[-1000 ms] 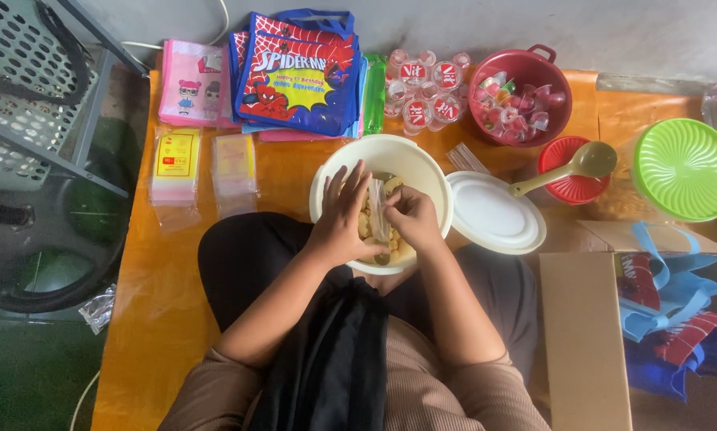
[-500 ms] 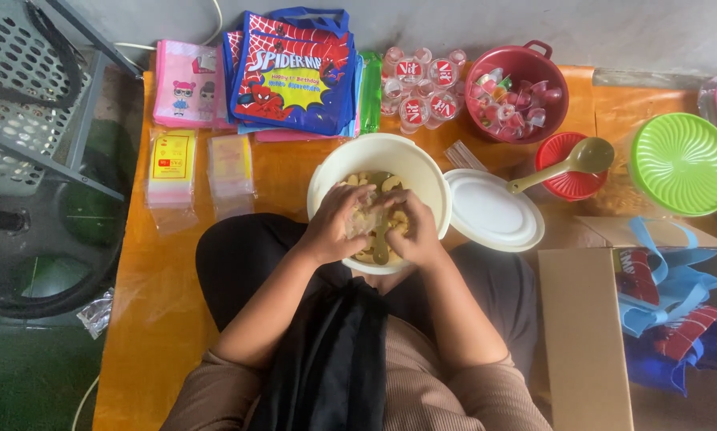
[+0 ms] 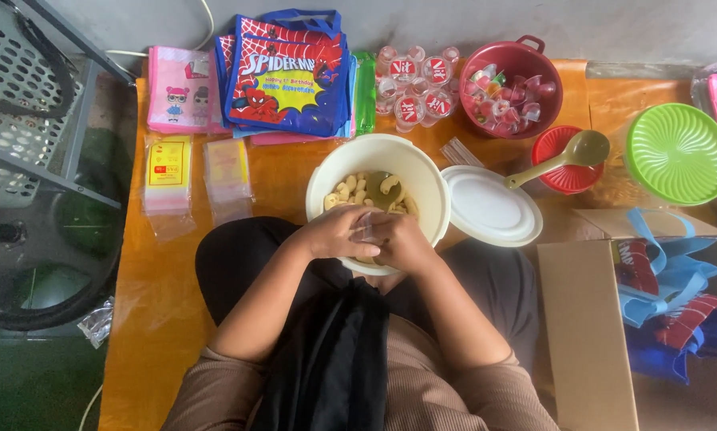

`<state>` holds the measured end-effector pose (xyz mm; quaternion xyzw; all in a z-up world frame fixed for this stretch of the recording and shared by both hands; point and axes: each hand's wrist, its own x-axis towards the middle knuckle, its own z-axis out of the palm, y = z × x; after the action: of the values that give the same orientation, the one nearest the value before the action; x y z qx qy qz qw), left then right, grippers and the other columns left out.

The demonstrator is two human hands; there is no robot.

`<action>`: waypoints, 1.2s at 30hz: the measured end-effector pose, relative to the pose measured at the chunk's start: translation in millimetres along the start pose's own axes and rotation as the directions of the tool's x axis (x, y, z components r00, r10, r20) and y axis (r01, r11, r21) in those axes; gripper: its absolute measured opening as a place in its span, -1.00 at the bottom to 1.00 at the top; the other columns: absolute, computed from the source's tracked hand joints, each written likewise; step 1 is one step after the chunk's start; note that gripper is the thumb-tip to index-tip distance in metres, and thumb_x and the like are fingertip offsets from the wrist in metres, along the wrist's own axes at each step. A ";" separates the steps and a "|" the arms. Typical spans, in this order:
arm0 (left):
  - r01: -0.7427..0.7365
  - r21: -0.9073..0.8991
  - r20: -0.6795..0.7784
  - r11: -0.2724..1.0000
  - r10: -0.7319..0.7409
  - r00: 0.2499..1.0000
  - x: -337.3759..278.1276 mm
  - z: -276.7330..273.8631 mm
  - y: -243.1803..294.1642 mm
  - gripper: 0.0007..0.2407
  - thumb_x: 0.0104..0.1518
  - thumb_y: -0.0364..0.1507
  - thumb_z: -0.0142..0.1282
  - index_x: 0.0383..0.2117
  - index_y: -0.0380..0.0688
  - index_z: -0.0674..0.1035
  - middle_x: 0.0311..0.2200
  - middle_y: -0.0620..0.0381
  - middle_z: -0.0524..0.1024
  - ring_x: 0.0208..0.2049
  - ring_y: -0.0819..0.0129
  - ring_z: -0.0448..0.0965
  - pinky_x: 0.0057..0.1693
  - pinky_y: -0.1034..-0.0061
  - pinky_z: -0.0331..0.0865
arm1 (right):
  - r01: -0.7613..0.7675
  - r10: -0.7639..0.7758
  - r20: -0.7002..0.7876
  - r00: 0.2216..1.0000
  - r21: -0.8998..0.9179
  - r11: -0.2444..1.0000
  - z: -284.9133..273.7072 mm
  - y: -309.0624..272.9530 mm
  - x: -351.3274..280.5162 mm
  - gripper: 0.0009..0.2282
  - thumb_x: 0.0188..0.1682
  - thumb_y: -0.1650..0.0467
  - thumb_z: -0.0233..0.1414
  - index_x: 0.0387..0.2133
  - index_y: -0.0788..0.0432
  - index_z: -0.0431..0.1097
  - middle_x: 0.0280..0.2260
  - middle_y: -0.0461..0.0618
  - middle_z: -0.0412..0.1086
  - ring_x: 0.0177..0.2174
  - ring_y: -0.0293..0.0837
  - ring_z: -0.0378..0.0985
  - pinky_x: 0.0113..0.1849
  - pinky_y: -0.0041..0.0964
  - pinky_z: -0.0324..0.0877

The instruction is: The person is sitting on the floor and manually filling small plastic bags with snacks from a bowl, occasionally using a spoon.

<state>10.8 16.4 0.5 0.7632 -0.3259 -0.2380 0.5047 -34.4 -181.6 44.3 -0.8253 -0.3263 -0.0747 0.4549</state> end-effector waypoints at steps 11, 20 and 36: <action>0.230 0.209 0.334 0.951 -0.290 0.897 -24.7 13.2 9.4 -0.22 -0.31 -0.02 0.49 0.11 -0.11 0.49 0.00 -0.10 0.57 0.08 -0.05 0.54 0.19 0.19 0.43 | -0.012 -0.011 0.149 0.989 0.151 0.988 27.6 -24.7 -44.7 -0.78 -0.25 0.30 0.28 -0.58 0.24 0.52 -0.61 0.19 0.48 -0.53 0.29 0.55 -0.51 0.03 0.45; -0.425 -0.376 -0.525 0.824 0.189 0.830 -31.6 46.7 -7.3 -0.35 -0.14 -0.39 0.51 0.10 -0.25 0.36 -0.15 -0.07 0.45 -0.05 0.11 0.52 0.15 0.20 0.44 | -0.696 0.711 -0.174 0.682 0.147 0.703 14.3 21.8 -46.9 -0.74 0.05 0.27 0.04 -0.14 0.21 0.43 -0.30 0.19 0.48 -0.29 0.15 0.61 -0.24 0.04 0.56; -0.608 -0.271 -0.788 0.747 0.190 0.585 -17.9 82.1 -2.8 -0.17 -0.08 -0.11 0.45 0.24 -0.11 0.11 -0.03 0.01 0.31 0.12 0.26 0.40 0.40 0.25 0.18 | -0.660 0.823 0.066 0.564 -0.563 0.497 -27.7 33.3 -32.8 -0.80 0.10 0.32 -0.12 -0.20 0.08 0.45 -0.28 0.11 0.50 -0.27 0.19 0.65 -0.27 0.04 0.58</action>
<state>-57.4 -20.2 -32.5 0.5294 -0.1954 0.1271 0.8157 -34.9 -231.6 23.0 -0.9678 0.0263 0.1914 0.1616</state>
